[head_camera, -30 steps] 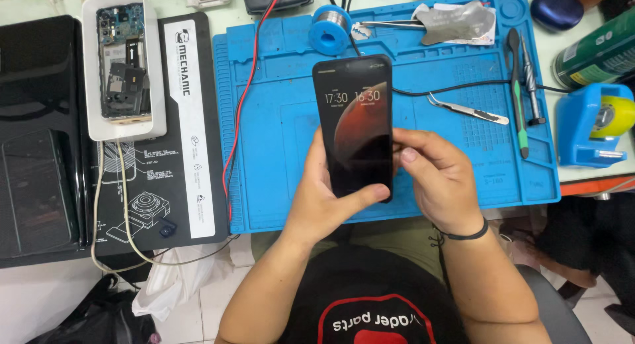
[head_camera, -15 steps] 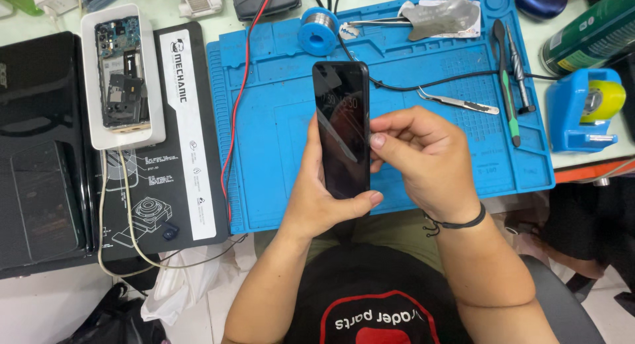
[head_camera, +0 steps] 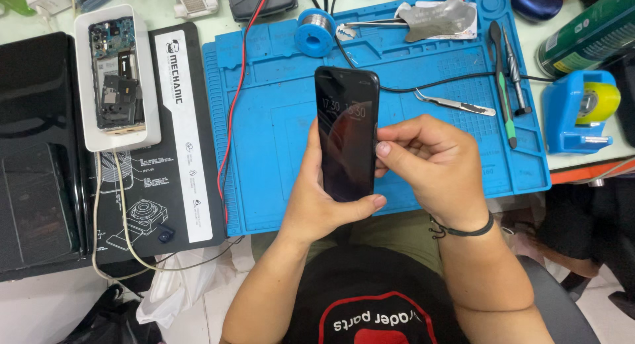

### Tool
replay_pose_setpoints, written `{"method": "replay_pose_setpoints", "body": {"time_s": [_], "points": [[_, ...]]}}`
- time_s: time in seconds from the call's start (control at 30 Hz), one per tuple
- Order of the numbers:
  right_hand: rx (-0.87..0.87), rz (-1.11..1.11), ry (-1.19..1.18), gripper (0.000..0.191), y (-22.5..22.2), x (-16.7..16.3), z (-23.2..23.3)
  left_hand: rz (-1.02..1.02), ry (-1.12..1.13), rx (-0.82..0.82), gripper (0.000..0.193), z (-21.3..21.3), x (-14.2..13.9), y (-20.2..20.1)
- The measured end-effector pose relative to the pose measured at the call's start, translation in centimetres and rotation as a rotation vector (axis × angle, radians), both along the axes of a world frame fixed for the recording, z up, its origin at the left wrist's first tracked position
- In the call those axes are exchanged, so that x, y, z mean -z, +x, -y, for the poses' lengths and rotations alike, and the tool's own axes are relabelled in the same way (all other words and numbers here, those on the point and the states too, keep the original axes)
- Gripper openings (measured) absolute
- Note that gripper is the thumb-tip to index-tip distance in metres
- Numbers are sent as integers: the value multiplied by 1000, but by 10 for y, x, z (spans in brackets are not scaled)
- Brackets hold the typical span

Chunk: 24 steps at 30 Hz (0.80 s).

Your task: The person holds a black smartphone, connects a charging cable, and navigates the interface. They swipe the screen, enter a passcode, and open the dialer app to test functionality.

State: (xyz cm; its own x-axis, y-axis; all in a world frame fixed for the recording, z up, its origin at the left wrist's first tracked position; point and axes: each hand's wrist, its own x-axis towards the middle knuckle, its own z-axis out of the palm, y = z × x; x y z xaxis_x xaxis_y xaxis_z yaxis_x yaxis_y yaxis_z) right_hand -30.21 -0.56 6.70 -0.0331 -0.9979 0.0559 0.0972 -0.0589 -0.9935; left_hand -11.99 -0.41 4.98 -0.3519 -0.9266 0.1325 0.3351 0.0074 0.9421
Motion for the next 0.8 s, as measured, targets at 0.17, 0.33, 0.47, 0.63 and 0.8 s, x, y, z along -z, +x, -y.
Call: {"method": "replay_pose_setpoints", "body": {"time_s": [0.17,0.33,0.47,0.63,0.8], "points": [[6,36,-4,10,-5,6,-1,29,24,12,120,0,-5,-1],[1,69,1,10,-13,13,4,105,-16,-51,120,-1,-6,-4],[-15,131,-1,11,-17,19,7,203,-135,-122,120,-2,-5,-4],[-22,116,-4,11,-18,21,8,191,-105,-114,121,-1,-5,-3],[-20,88,-19,9,-17,19,6,280,-127,-151,121,-3,-7,-4]]}}
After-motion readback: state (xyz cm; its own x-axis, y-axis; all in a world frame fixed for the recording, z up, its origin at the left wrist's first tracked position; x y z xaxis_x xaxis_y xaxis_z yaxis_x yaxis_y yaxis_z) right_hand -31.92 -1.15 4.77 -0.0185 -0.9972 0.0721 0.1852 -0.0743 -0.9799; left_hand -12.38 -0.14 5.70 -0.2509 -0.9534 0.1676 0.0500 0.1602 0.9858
